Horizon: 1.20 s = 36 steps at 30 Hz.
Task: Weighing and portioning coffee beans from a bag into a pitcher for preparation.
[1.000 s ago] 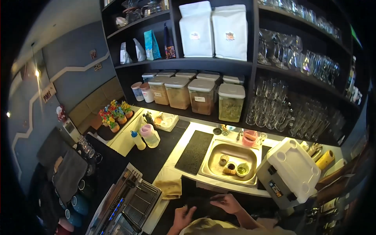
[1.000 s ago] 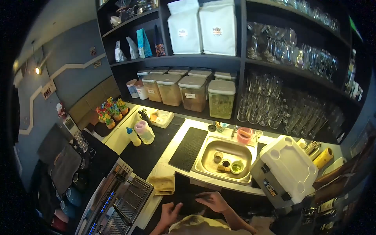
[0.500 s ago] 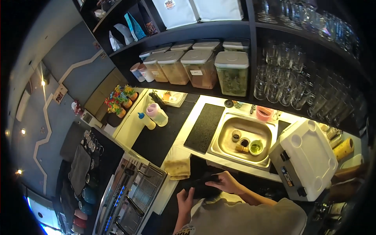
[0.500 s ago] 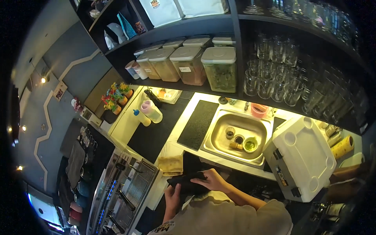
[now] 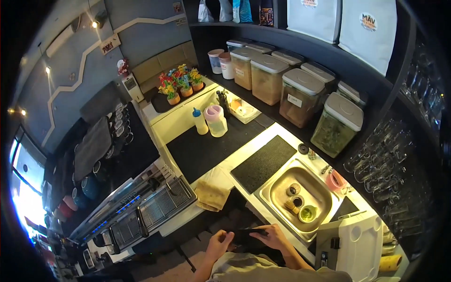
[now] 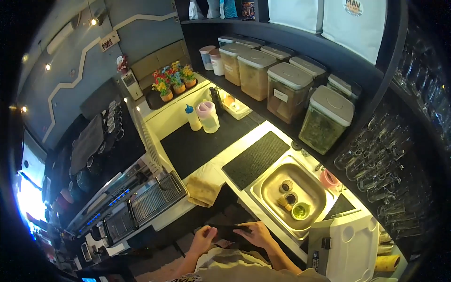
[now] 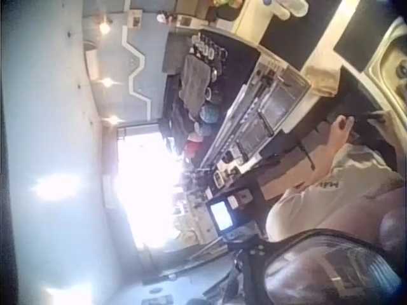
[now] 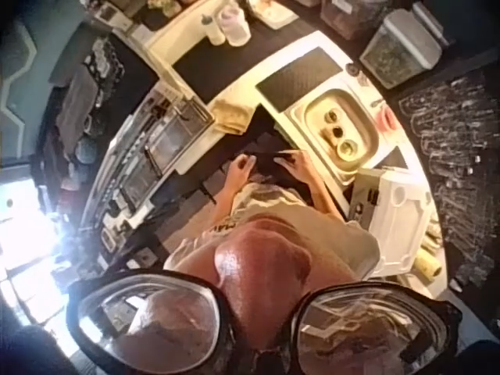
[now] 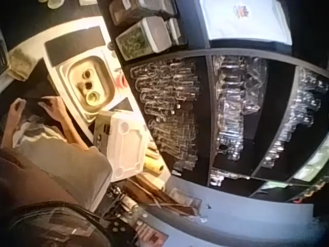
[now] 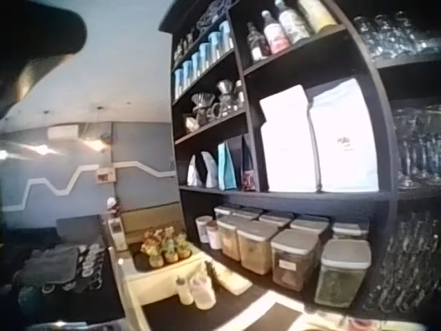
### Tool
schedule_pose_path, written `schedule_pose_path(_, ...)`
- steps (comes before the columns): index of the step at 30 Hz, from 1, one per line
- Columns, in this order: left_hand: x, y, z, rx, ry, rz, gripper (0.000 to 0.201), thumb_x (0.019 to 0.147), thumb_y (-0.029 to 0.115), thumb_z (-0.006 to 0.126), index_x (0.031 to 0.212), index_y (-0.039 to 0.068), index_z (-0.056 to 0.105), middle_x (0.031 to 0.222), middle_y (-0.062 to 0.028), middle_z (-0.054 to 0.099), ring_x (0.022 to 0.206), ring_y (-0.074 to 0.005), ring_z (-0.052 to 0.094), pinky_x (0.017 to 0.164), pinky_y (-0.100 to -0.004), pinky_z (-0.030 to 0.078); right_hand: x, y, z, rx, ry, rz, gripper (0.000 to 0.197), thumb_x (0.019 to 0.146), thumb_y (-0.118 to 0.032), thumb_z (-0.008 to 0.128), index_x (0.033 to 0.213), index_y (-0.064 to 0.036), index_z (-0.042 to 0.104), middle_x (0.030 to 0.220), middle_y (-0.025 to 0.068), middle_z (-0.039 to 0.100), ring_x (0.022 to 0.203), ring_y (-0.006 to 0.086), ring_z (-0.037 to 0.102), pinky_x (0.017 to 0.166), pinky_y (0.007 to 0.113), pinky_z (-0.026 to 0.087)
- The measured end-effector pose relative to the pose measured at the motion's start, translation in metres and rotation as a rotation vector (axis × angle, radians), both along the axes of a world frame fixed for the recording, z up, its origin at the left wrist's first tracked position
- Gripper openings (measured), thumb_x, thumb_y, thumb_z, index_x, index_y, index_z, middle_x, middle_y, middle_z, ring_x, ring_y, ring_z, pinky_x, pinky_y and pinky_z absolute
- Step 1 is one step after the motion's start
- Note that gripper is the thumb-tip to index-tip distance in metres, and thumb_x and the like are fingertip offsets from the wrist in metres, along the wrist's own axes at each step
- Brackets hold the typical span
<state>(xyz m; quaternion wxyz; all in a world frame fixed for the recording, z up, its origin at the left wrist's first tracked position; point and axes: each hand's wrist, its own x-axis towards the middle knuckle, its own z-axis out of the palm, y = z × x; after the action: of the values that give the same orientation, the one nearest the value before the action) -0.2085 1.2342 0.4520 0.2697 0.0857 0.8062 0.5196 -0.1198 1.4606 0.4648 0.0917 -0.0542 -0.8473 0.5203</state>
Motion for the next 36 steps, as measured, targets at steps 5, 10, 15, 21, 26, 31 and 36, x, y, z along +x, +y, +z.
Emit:
schedule_pose_path(5, 0.005, 0.002, -0.002, 0.433, -0.596, 0.207, 0.051, 0.102, 0.047, 0.059, 0.089, -0.001, 0.063, 0.080, -0.0123, 0.070, 0.072, -0.0193, 0.071, 0.066, -0.0324, 0.058, -0.014, -0.009, -0.003, -0.035, 0.039, 0.117, 0.019, 0.090, -0.019, 0.075, 0.105, -0.0069, 0.077, 0.080, 0.0137, 0.074, 0.060, 0.0240, 0.067, 0.058, 0.032, 0.051)
schedule_pose_path(10, -0.010, 0.004, 0.005, 0.240, -0.308, 0.072, 0.043, 0.097, 0.038, 0.070, 0.080, -0.001, 0.066, 0.077, -0.0119, 0.072, 0.066, -0.0126, 0.068, 0.059, -0.0275, 0.054, -0.028, -0.011, -0.007, -0.067, -0.066, -0.040, 0.022, 0.088, -0.018, 0.078, 0.108, -0.0083, 0.078, 0.072, 0.0133, 0.069, 0.052, 0.0131, 0.052, 0.052, 0.029, 0.044)
schedule_pose_path(15, -0.056, 0.023, 0.053, 0.051, 0.167, -0.250, 0.027, 0.089, 0.024, 0.080, 0.083, 0.002, 0.065, 0.070, -0.0035, 0.067, 0.063, -0.0040, 0.062, 0.054, -0.0235, 0.047, -0.038, -0.013, 0.000, -0.066, -0.063, -0.043, 0.024, 0.092, -0.016, 0.072, 0.115, -0.0091, 0.075, 0.080, 0.0113, 0.074, 0.058, 0.0147, 0.063, 0.058, 0.030, 0.051)
schedule_pose_path(21, -0.121, 0.100, 0.104, 0.508, 0.615, -0.432, 0.031, 0.082, 0.015, 0.083, 0.102, 0.003, 0.062, 0.097, -0.0103, 0.066, 0.084, -0.0236, 0.066, 0.072, -0.0335, 0.052, -0.034, -0.018, 0.005, 0.084, -0.276, -0.277, 0.024, 0.092, -0.021, 0.075, 0.108, -0.0030, 0.076, 0.071, 0.0073, 0.071, 0.054, 0.0094, 0.050, 0.052, 0.029, 0.042)
schedule_pose_path(26, -0.138, 0.198, 0.145, 0.961, 0.767, -0.478, 0.036, 0.083, 0.017, 0.080, 0.110, 0.004, 0.060, 0.108, -0.0139, 0.060, 0.099, -0.0321, 0.063, 0.084, -0.0399, 0.052, -0.041, -0.025, -0.004, 0.116, -0.217, -0.494, 0.021, 0.090, -0.018, 0.077, 0.102, -0.0011, 0.076, 0.071, 0.0058, 0.071, 0.053, 0.0081, 0.053, 0.052, 0.029, 0.044)
schedule_pose_path(31, -0.122, 0.288, 0.185, 1.146, 0.752, -0.540, 0.034, 0.087, 0.020, 0.075, 0.114, 0.007, 0.057, 0.118, -0.0126, 0.056, 0.114, -0.0327, 0.056, 0.098, -0.0406, 0.047, -0.045, -0.030, 0.008, 0.116, -0.174, -0.615, 0.022, 0.081, -0.014, 0.083, 0.096, -0.0001, 0.076, 0.078, 0.0098, 0.074, 0.068, 0.0136, 0.067, 0.069, 0.033, 0.055)
schedule_pose_path(36, -0.166, 0.288, 0.208, 1.407, 0.723, -0.428, 0.031, 0.082, 0.012, 0.079, 0.107, 0.005, 0.061, 0.117, -0.0124, 0.057, 0.111, -0.0319, 0.059, 0.095, -0.0402, 0.049, -0.046, -0.036, 0.029, 0.162, -0.135, -0.737, 0.027, 0.086, -0.019, 0.080, 0.100, 0.0022, 0.073, 0.076, 0.0115, 0.073, 0.064, 0.0121, 0.064, 0.063, 0.032, 0.053)
